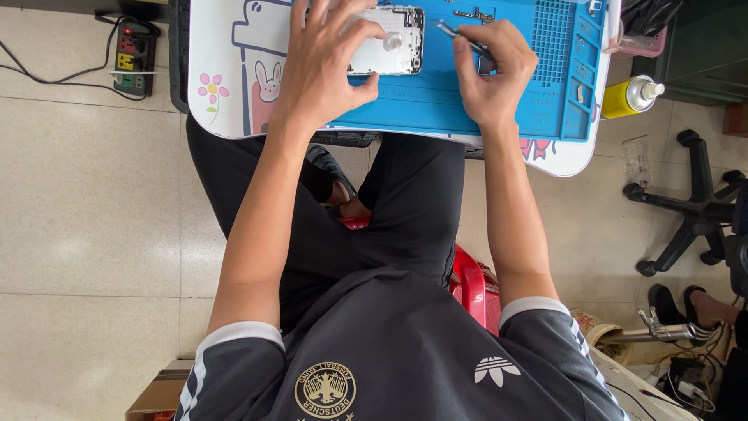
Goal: The person works on a disassembled smartphone placed on a blue anti-static mat. They use tweezers to remove small internal components and a screwdriver to unscrew parts from the device's chassis. The person handles the phone casing and various small electronic parts throughout the process.
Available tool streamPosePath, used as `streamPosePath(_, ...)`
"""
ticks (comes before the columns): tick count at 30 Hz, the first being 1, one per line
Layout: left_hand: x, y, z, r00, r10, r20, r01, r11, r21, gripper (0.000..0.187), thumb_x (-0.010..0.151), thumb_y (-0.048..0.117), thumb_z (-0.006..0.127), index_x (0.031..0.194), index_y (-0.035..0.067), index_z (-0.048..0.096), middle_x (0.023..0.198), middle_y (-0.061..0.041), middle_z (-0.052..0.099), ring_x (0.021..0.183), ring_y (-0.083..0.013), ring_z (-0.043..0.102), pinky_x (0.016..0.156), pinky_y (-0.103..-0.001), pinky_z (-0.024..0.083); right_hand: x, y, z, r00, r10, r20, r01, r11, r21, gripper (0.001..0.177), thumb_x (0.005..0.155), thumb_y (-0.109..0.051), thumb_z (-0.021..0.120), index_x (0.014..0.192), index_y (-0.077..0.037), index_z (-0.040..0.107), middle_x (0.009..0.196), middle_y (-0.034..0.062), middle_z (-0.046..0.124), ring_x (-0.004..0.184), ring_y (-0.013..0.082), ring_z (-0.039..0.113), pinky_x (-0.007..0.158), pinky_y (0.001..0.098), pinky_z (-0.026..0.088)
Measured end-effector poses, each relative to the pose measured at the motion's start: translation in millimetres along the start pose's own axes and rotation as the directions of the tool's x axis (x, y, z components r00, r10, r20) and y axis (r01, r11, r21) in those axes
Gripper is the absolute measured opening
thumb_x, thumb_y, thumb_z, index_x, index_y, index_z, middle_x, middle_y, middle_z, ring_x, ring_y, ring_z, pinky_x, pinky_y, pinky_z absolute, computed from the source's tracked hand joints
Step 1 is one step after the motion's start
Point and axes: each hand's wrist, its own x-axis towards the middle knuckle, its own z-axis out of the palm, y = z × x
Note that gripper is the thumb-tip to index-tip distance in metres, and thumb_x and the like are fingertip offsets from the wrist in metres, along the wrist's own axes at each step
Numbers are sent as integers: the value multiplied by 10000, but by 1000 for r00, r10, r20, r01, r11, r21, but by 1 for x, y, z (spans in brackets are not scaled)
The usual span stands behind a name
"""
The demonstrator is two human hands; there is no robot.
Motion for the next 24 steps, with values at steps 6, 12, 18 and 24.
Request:
streamPosePath(6, 0, 3, -3, 997, 80, 11, -79, 993, -89, 491, 859, 297, 940, 1207, 88, 665, 1344, -101, 651, 1175, -318, 555, 1026, -488, 435, -5, 10, 2, 986, 64, -156, -73, 996, -53, 150, 1095, -146, 681, 1086, -23, 767, 911, 101, 692, 689, 184, 522, 547, 323, 363)
streamPosePath(12, -2, 1, 1, 996, 85, 24, -84, 995, -55, 458, 863, 396, 931, 1145, 106, 716, 1322, -85, 694, 1196, -317, 559, 1038, -494, 433, -4, 8, 2, 990, 77, -121, -86, 994, -73, 93, 1087, -96, 699, 1074, -29, 762, 921, 104, 709, 744, 204, 591, 553, 321, 398)
streamPosePath(18, -2, -14, 6, 993, -43, -114, 25, 988, -151, 404, 926, 348, 973, 1190, 104, 789, 1353, -75, 681, 1277, -327, 527, 1004, -523, 433, -3, 9, 1, 991, 74, -110, -83, 994, -77, 93, 1089, -102, 701, 1082, -33, 763, 916, 100, 706, 760, 206, 621, 548, 322, 395)
streamPosePath(24, -10, -60, 13, 940, -224, -256, 274, 945, 178, 155, 979, 192, 949, 986, 158, 798, 1112, -76, 733, 1065, -329, 624, 919, -495, 438, -4, 9, 2, 993, 52, -108, -61, 995, -82, 78, 1081, -101, 707, 1062, -45, 758, 910, 88, 713, 737, 197, 569, 569, 329, 400)
